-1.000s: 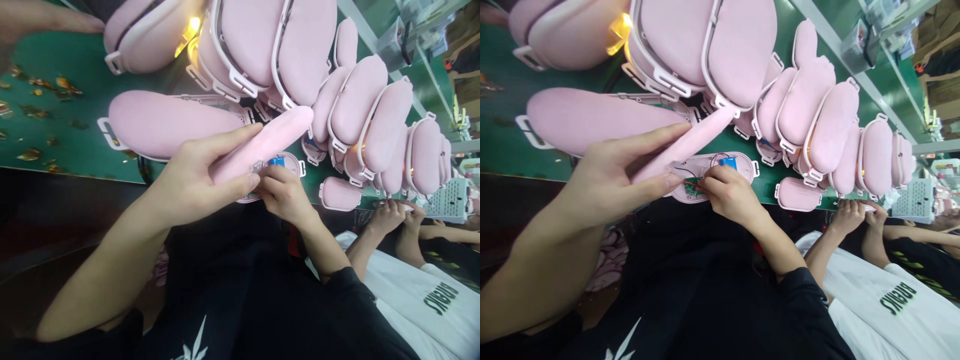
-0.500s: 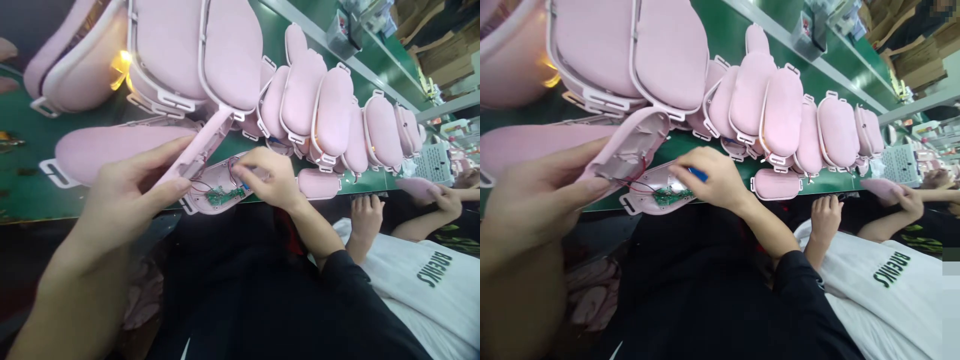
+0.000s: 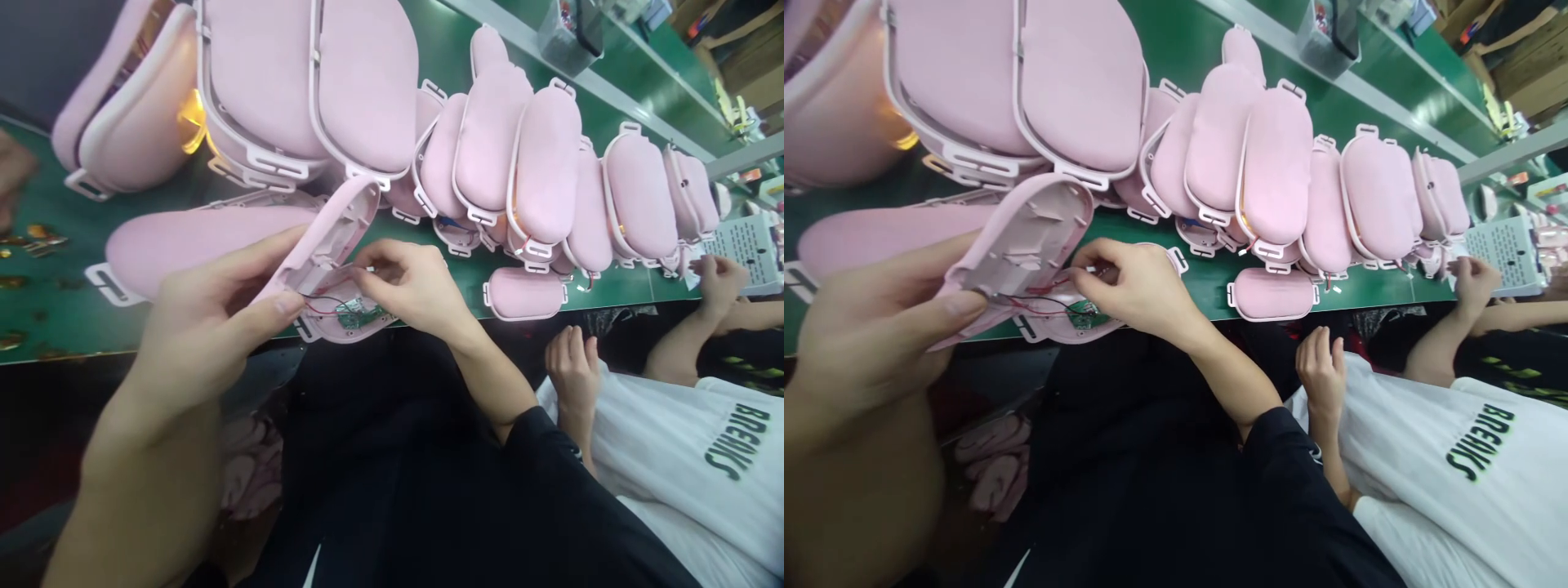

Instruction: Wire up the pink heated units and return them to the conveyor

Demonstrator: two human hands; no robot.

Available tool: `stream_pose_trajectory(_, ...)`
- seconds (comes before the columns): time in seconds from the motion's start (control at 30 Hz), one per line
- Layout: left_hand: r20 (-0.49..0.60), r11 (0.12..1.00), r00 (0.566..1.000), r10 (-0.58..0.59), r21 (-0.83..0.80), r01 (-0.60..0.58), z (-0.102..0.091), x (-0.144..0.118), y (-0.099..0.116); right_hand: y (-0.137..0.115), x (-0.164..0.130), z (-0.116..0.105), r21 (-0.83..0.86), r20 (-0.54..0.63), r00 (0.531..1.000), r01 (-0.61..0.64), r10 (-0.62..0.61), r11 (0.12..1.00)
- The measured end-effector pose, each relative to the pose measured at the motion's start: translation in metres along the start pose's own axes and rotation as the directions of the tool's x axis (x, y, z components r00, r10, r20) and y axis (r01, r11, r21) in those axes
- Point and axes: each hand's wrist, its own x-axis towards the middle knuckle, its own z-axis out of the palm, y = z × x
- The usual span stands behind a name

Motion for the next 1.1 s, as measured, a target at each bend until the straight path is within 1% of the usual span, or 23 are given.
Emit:
stream_pose_trajectory(0.03, -0.002, 1.000, 1.000, 0.003, -0.016, -0.003, 0.000, 0.000, 0.000, 0.006, -0.002, 0.002, 0.044, -0.024, 0.999, 0.023, -0.022, 0.999)
stream_pose_trajectory(0.07, -0.001, 0.999, 1.000, 0.001, -0.045, -0.001, -0.001, 0.000, 0.000, 0.013, -0.005, 0.003, 0.051, -0.037, 0.998, 0.057, -0.055, 0.997)
stream_pose_trajectory(0.1, 0.002, 0.998, 1.000, -0.001, -0.070, 0.002, -0.001, 0.000, 0.000, 0.018, -0.008, 0.004, 0.011, -0.038, 0.994, 0.102, -0.101, 0.995)
stream_pose_trajectory(0.17, -0.010, 0.997, 1.000, 0.007, -0.071, -0.008, -0.002, -0.001, 0.001, 0.025, -0.015, 0.003, -0.193, 0.012, 0.980, 0.196, -0.197, 0.961)
stream_pose_trajectory(0.23, -0.011, 0.997, 1.000, 0.014, -0.081, -0.015, -0.002, -0.001, 0.002, 0.025, -0.021, 0.000, -0.439, 0.111, 0.961, 0.275, -0.252, 0.855)
stream_pose_trajectory(0.3, -0.005, 0.996, 1.000, 0.023, -0.083, -0.024, -0.002, -0.002, 0.004, 0.019, -0.025, -0.003, -0.603, 0.174, 0.944, 0.326, -0.279, 0.728)
stream_pose_trajectory(0.37, 0.009, 0.998, 1.000, 0.022, -0.063, -0.022, -0.001, -0.003, 0.007, 0.009, -0.027, -0.005, -0.685, 0.199, 0.929, 0.360, -0.313, 0.633)
stream_pose_trajectory(0.43, 0.029, 0.999, 0.999, 0.015, -0.035, -0.014, 0.000, -0.004, 0.011, 0.001, -0.027, -0.006, -0.715, 0.218, 0.922, 0.374, -0.320, 0.591)
stream_pose_trajectory(0.5, 0.038, 0.999, 0.999, 0.030, -0.016, -0.029, 0.000, -0.004, 0.013, -0.002, -0.024, -0.005, -0.691, 0.259, 0.926, 0.376, -0.274, 0.617)
stream_pose_trajectory(0.57, 0.032, 0.998, 0.998, 0.060, -0.002, -0.060, 0.001, -0.003, 0.014, 0.000, -0.021, -0.003, -0.623, 0.307, 0.925, 0.373, -0.223, 0.688)
stream_pose_trajectory(0.63, 0.031, 0.996, 0.995, 0.090, 0.013, -0.091, 0.002, -0.003, 0.014, 0.006, -0.017, -0.002, -0.532, 0.334, 0.921, 0.361, -0.203, 0.766)
stream_pose_trajectory(0.7, 0.037, 0.993, 0.993, 0.110, 0.029, -0.111, 0.002, -0.004, 0.013, 0.013, -0.015, -0.001, -0.452, 0.323, 0.924, 0.342, -0.207, 0.824)
stream_pose_trajectory(0.77, 0.038, 0.991, 0.992, 0.122, 0.049, -0.124, 0.002, -0.005, 0.012, 0.018, -0.013, 0.000, -0.393, 0.295, 0.931, 0.324, -0.216, 0.861)
stream_pose_trajectory(0.83, 0.030, 0.990, 0.992, 0.124, 0.067, -0.126, 0.002, -0.006, 0.011, 0.022, -0.011, 0.001, -0.350, 0.267, 0.934, 0.324, -0.238, 0.879)
stream_pose_trajectory(0.93, 0.019, 0.989, 0.991, 0.129, 0.068, -0.130, 0.002, -0.007, 0.010, 0.026, -0.009, 0.004, -0.309, 0.238, 0.926, 0.358, -0.293, 0.881)
stream_pose_trajectory(1.1, 0.020, 0.988, 0.991, 0.132, 0.077, -0.133, 0.000, -0.007, 0.007, 0.032, -0.011, 0.009, -0.342, 0.221, 0.912, 0.405, -0.346, 0.848)
